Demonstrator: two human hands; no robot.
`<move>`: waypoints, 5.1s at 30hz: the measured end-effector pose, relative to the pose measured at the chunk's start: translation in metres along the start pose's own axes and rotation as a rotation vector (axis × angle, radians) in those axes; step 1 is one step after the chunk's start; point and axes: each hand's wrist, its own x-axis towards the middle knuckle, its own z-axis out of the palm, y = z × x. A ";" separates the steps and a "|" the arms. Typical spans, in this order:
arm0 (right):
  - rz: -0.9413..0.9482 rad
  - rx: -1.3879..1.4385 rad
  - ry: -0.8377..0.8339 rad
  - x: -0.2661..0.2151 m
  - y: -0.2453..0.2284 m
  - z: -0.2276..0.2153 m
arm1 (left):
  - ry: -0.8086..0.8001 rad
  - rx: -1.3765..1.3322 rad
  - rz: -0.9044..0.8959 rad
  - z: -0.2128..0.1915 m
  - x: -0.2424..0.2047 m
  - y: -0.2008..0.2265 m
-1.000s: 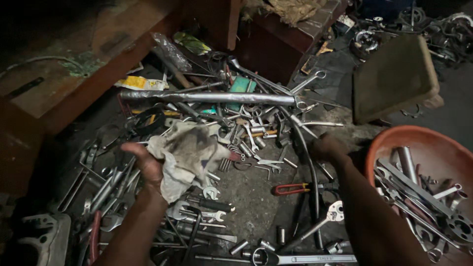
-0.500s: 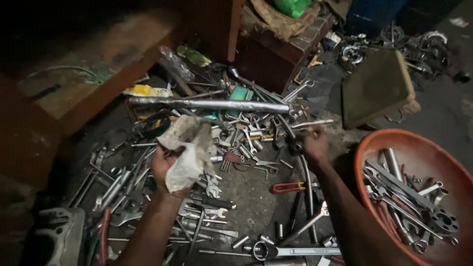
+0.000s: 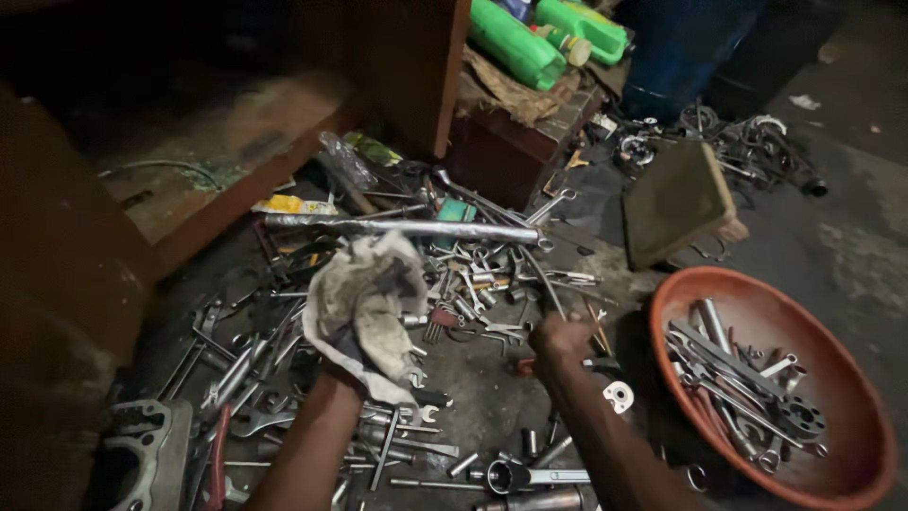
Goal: The person sits on the floor and wipes various metal tools, including wrenches and sockets, with a cloth. They pick up each tool from a large pile, clean it, and place it into a red plastic basin.
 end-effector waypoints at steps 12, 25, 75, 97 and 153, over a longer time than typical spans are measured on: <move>-0.194 -0.518 -0.436 -0.161 -0.021 -0.079 | 0.018 0.023 -0.064 0.005 0.018 -0.022; -0.105 -0.463 -0.750 -0.150 -0.020 0.007 | -0.005 0.122 -0.069 -0.007 -0.040 0.072; -0.764 -0.846 -0.627 -0.091 -0.119 0.038 | 0.132 0.139 0.086 -0.035 -0.041 0.099; -0.564 -0.420 -1.301 -0.040 0.028 -0.046 | 0.242 0.112 0.254 -0.052 -0.065 0.129; 0.171 -0.222 -1.089 -0.126 -0.094 -0.033 | 0.317 0.668 0.141 -0.037 -0.005 0.074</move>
